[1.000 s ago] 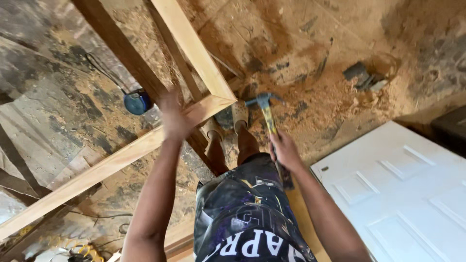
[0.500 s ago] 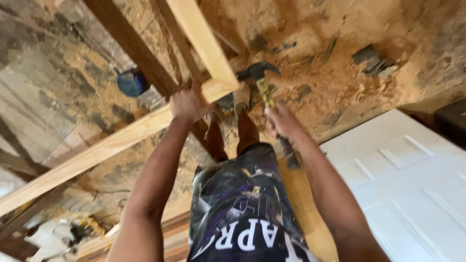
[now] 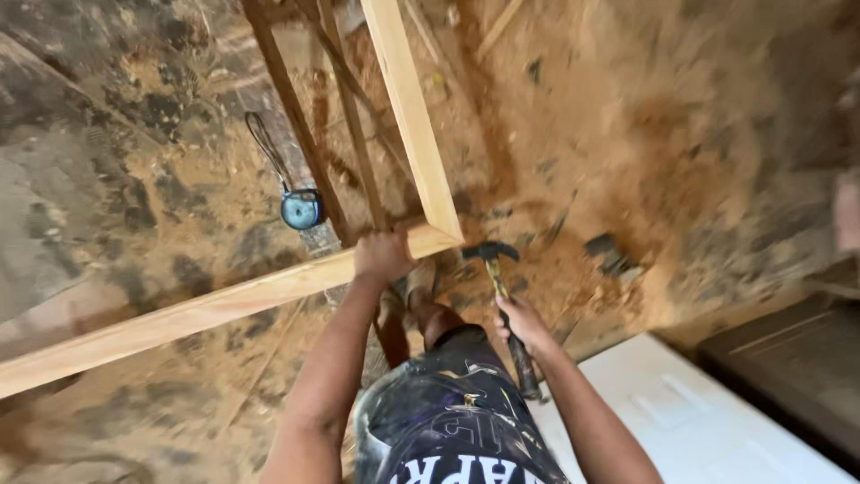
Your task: The person assembles a rectangular wooden frame by measuring the wood with a tape measure and hammering nails into the joints.
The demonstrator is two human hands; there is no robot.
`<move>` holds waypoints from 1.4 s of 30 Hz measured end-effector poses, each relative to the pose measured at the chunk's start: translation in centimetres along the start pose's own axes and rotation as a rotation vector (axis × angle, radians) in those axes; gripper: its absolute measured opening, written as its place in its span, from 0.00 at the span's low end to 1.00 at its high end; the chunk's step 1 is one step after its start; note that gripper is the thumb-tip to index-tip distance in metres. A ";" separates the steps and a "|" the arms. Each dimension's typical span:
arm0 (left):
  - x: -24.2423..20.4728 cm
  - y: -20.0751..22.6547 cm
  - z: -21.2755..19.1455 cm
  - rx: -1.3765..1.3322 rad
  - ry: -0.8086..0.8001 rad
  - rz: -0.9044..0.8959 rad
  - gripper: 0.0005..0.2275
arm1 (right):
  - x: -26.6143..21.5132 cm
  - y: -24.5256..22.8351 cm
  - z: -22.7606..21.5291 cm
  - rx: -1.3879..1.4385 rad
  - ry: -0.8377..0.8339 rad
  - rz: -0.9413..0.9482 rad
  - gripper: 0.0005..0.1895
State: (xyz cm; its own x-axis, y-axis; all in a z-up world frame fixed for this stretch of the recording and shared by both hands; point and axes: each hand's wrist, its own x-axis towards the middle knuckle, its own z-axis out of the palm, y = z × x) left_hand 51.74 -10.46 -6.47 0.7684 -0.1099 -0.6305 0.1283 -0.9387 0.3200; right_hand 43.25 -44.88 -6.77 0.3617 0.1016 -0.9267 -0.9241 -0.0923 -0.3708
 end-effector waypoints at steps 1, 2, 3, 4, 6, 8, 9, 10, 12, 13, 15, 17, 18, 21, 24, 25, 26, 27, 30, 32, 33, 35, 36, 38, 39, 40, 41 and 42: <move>-0.1 0.0 0.6 -0.023 0.041 0.022 0.24 | -0.2 -0.1 -0.2 0.022 0.009 0.004 0.12; 0.1 0.0 1.1 -0.058 0.061 0.020 0.25 | -0.2 -0.4 -0.5 0.043 0.018 0.007 0.12; 0.3 -0.2 1.4 -0.082 0.079 0.011 0.26 | 0.0 -0.5 -0.3 0.072 0.016 0.012 0.12; 0.6 -0.2 1.6 -0.106 0.097 0.002 0.27 | 0.0 -0.8 -0.8 0.079 0.056 0.033 0.12; 0.1 -0.2 1.5 -0.081 0.170 0.028 0.27 | 0.6 -2.5 -1.5 0.116 0.124 0.064 0.10; 0.9 -0.2 0.8 -0.093 0.114 0.016 0.25 | 2.5 -4.8 -2.5 0.068 0.105 0.051 0.11; 0.6 -0.3 0.9 -0.116 0.002 -0.008 0.23 | 3.2 -5.1 -2.9 0.051 0.100 0.068 0.12; 0.4 -0.2 0.7 -0.140 -0.111 -0.031 0.22 | 4.3 -6.0 -3.4 0.042 0.110 0.057 0.11; -0.2 0.1 -0.3 -0.054 0.008 0.024 0.18 | 7.3 -8.4 -4.0 0.019 0.121 0.040 0.09; -0.3 0.4 -1.5 -0.108 -0.065 -0.009 0.23 | 9.3 -10.0 -3.8 0.020 0.132 0.073 0.08; -1.3 0.9 -4.1 -0.257 -0.095 -0.020 0.33 | 13.6 -13.5 -3.2 0.027 0.153 0.145 0.05; 0.0 0.7 -7.5 -0.449 -0.183 -0.058 0.34 | 18.2 -17.8 -2.4 -0.091 0.109 0.172 0.15; 1.3 0.5 -9.2 -0.551 -0.312 -0.122 0.30 | 19.9 -19.6 -2.0 -0.145 0.085 0.191 0.19; 6.2 -1.0 -14.2 -0.617 -0.476 -0.273 0.23 | 24.3 -25.5 -0.3 -0.065 0.080 0.106 0.20; 16.1 -5.4 -20.6 -0.478 -0.124 -0.422 0.17 | 27.2 -31.7 2.5 -0.030 0.053 -0.043 0.18; 20.1 -7.1 -23.2 -0.597 0.288 -0.249 0.10 | 27.6 -34.0 3.1 0.029 0.009 -0.067 0.15; 23.6 -8.7 -25.6 -0.425 0.883 0.170 0.07 | 27.6 -36.4 4.0 0.088 -0.034 -0.091 0.11; 27.5 -10.2 -28.4 -0.359 0.900 0.035 0.08 | 27.5 -39.2 5.0 0.086 -0.073 -0.146 0.12; 36.3 -13.1 -34.6 -0.156 1.008 -0.069 0.10 | 25.7 -47.5 7.2 0.094 -0.182 -0.236 0.13; 39.7 -15.1 -37.1 -0.023 1.090 0.028 0.10 | 24.2 -52.8 8.2 0.136 -0.242 -0.208 0.12; 41.3 -15.8 -37.7 0.017 1.072 0.030 0.11 | 23.5 -54.8 8.3 0.176 -0.270 -0.279 0.12; 43.7 -16.8 -38.1 0.017 0.888 -0.111 0.17 | 22.5 -58.1 7.8 0.253 -0.325 -0.415 0.13; 44.4 -17.2 -38.2 -0.022 0.719 -0.249 0.22 | 22.2 -59.2 7.3 0.313 -0.256 -0.433 0.12; 45.3 -18.1 -38.3 -0.039 0.570 -0.405 0.26 | 22.5 -61.0 6.9 0.423 -0.124 -0.470 0.11; 45.4 -18.3 -37.7 -0.016 0.585 -0.428 0.26 | 23.1 -61.5 7.4 0.486 -0.070 -0.473 0.11; 45.4 -18.5 -37.2 0.008 0.600 -0.451 0.25 | 24.0 -62.1 7.9 0.548 -0.014 -0.476 0.10; 45.6 -18.9 -36.8 0.054 0.623 -0.442 0.25 | 25.0 -62.3 8.6 0.615 0.038 -0.478 0.10; 46.0 -19.1 -36.3 0.101 0.645 -0.433 0.25 | 25.9 -61.8 9.9 0.644 0.036 -0.440 0.10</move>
State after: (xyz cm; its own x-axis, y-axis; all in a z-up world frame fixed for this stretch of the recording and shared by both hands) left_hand 107.37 14.26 -15.95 0.8795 0.4553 -0.1387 0.4658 -0.8833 0.0537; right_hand 108.49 -26.73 -7.25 0.7051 -0.0373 -0.7081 -0.5806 0.5431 -0.6066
